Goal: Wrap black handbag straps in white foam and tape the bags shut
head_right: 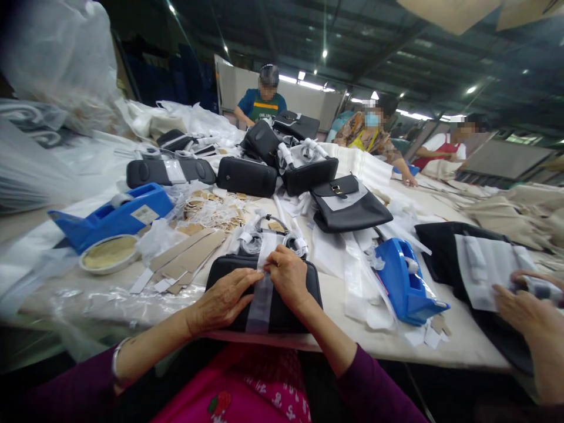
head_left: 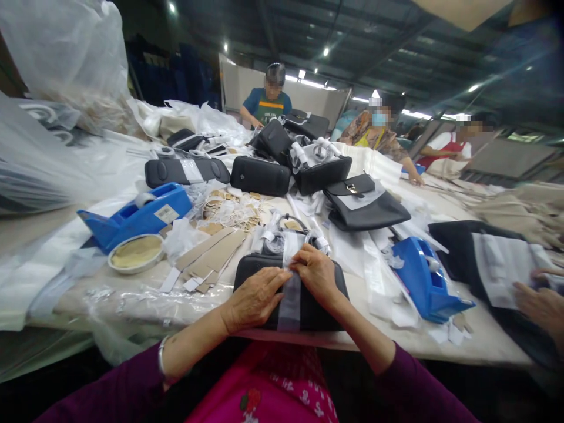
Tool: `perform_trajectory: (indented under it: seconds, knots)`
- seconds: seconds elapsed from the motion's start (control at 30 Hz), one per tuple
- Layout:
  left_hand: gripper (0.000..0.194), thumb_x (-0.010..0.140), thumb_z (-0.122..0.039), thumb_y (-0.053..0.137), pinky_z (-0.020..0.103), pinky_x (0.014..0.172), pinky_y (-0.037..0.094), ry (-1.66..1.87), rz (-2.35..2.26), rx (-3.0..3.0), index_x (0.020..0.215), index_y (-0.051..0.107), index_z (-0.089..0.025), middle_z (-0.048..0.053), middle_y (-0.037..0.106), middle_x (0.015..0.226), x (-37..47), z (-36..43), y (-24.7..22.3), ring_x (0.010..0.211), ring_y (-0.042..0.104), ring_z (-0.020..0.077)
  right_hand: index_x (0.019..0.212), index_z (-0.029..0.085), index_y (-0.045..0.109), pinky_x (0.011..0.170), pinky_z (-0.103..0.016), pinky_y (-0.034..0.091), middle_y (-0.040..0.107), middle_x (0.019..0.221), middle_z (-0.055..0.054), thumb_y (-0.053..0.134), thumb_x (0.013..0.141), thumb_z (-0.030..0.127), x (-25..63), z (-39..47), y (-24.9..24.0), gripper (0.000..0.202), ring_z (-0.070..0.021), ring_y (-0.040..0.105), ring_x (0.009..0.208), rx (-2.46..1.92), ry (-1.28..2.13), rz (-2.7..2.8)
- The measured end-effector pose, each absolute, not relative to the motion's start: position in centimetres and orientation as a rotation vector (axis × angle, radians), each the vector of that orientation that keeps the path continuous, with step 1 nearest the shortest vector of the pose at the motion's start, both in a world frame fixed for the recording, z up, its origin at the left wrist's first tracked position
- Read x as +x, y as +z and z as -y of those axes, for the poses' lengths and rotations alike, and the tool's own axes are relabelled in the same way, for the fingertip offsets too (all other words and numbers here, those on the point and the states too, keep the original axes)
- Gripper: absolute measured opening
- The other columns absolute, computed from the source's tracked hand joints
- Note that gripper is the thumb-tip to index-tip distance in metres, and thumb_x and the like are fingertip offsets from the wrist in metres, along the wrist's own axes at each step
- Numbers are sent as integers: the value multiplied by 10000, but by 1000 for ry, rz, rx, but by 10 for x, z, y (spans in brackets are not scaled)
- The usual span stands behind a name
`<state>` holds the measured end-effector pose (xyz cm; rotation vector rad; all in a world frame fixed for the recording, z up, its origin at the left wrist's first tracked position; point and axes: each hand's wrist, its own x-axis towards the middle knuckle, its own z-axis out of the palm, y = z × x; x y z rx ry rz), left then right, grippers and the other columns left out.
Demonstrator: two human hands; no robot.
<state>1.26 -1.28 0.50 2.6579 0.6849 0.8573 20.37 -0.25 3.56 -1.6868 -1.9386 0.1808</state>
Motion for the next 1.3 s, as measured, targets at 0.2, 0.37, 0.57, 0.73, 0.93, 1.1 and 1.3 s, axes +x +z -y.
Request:
perform_trajectory:
  seconds: [0.2,0.37,0.57,0.73,0.93,1.1,1.3]
  knots:
    - [445,910,-262,534,418,1045,421,788,-658,2722,1334,441,-163,123,538,1260,13,10,5,1178,487,250,718,226,658,606,-249,322,604,789,27,655,803,194,203,-1,37,91,-127,578,748,-1702,147,2016]
    - [410,899,-285,548,440,987,448,774,-691,2777,1281,508,-143,137,564,1174,13,12,7,1118,505,266,724,223,644,606,-255,323,621,834,28,682,790,197,205,-5,41,81,-132,589,762,-1734,150,2046]
    - [402,905,-253,530,495,1107,294,777,-665,2901,1290,511,-141,134,522,1348,17,11,11,1313,398,281,741,213,628,570,-261,312,602,856,9,682,791,205,201,-15,41,74,-136,566,701,-1792,125,2032]
    - [404,929,-238,491,510,1138,209,740,-642,2975,1327,483,-170,101,507,1399,17,7,11,1341,399,254,843,198,597,659,-256,399,579,885,-7,584,836,135,220,-6,56,65,-134,552,739,-1520,159,1750]
    - [508,880,-264,558,474,1133,215,868,-564,3123,1373,448,-203,79,495,1412,14,-7,-3,1297,465,250,909,189,632,622,-261,422,609,847,-30,536,853,305,373,44,87,160,-148,547,701,-1611,-38,1149]
    - [535,844,-362,578,477,1102,290,1035,-490,3103,1357,478,-250,66,545,1366,16,-21,-20,1194,561,279,805,184,653,646,-288,428,673,827,-86,605,750,279,495,96,109,120,-213,589,790,-2008,-14,745]
    - [541,830,-346,579,492,1094,288,1034,-486,3115,1356,463,-291,41,551,1360,15,-24,-25,1183,567,277,849,152,673,523,-247,372,717,735,-97,626,745,330,522,110,99,211,-177,599,612,-2068,458,778]
